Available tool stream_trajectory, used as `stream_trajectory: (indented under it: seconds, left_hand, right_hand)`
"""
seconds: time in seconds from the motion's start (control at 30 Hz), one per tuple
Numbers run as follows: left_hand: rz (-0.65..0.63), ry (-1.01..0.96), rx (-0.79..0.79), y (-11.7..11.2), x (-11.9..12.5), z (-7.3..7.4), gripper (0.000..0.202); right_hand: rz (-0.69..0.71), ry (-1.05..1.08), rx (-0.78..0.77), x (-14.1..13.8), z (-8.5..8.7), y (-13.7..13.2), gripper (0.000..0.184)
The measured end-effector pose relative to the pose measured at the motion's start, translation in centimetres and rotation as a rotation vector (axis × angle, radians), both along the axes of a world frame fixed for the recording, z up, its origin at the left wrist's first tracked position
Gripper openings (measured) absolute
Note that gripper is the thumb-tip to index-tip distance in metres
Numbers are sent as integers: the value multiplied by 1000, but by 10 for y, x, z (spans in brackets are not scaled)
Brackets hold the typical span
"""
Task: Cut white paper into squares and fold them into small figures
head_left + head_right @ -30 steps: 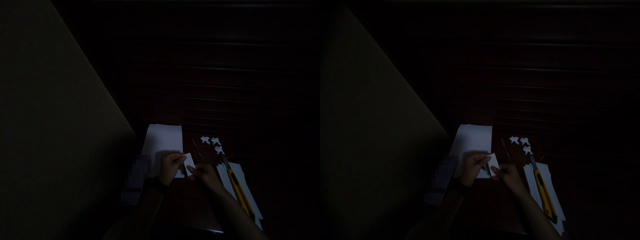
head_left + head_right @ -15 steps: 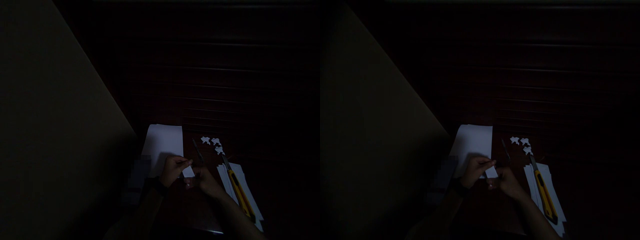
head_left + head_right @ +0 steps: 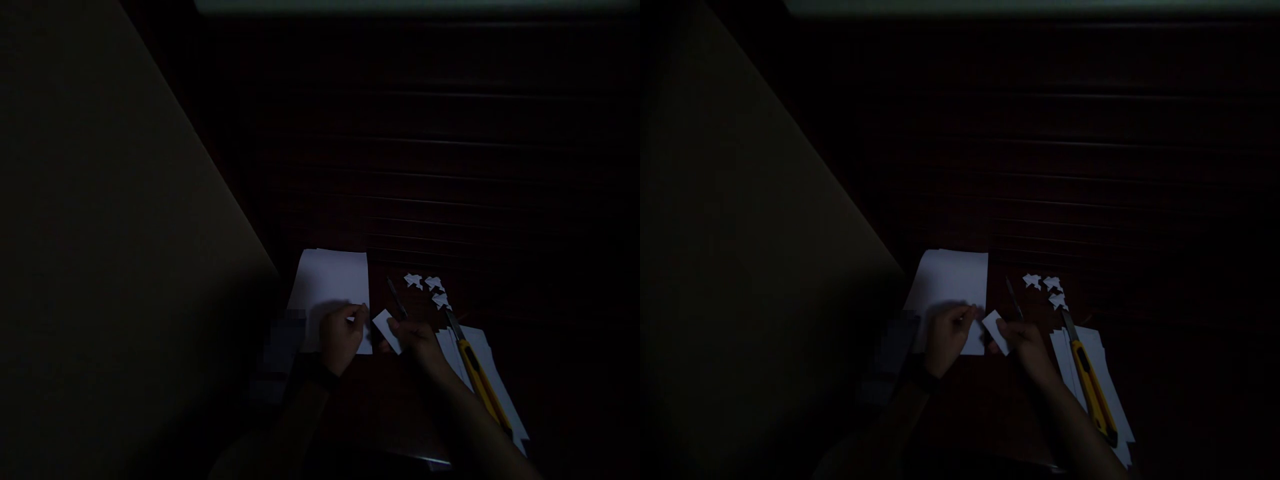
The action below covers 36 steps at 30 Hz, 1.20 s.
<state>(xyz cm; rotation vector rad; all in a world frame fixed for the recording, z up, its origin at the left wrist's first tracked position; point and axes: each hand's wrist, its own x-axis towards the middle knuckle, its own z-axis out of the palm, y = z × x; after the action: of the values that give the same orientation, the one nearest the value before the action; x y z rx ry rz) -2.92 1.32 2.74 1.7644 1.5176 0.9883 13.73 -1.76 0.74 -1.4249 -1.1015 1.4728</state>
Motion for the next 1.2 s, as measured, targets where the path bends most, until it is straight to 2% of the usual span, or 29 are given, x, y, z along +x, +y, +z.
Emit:
stream_trajectory:
  seconds: [0.1, 0.2, 0.33, 0.47, 0.63, 0.77, 0.87, 0.93, 1.07, 1.2]
  left_hand:
    - [156, 378, 154, -18, -9, 10, 37]
    - [240, 634, 178, -44, -20, 14, 49]
    - [281, 765, 136, -69, -34, 13, 53]
    - [297, 790, 104, -75, -44, 13, 52]
    - [288, 682, 156, -77, -43, 22, 50]
    - [147, 351, 188, -70, -33, 27, 42]
    - [-11, 42, 60, -55, -24, 20, 35]
    - [-113, -66, -33, -43, -18, 10, 36]
    - [-150, -65, -83, -27, -8, -7, 43]
    - [-239, -33, -41, -23, 3, -6, 37]
  right_hand:
    - [-88, -53, -10, 3, -1, 1, 52]
    - [-131, -104, 67, 2, 2, -1, 51]
    - [-156, -90, 112, -5, 10, -5, 47]
    - [-140, -67, 106, -12, 16, -10, 50]
    - [-121, -65, 104, -12, 19, -14, 52]
    - [17, -43, 64, -13, 24, -15, 45]
    - [165, -14, 51, -14, 26, -17, 42]
    - [228, -2, 49, -12, 25, -17, 41]
    - [259, -16, 40, -5, 20, -14, 40]
    - [228, -1, 19, 3, 18, -10, 39]
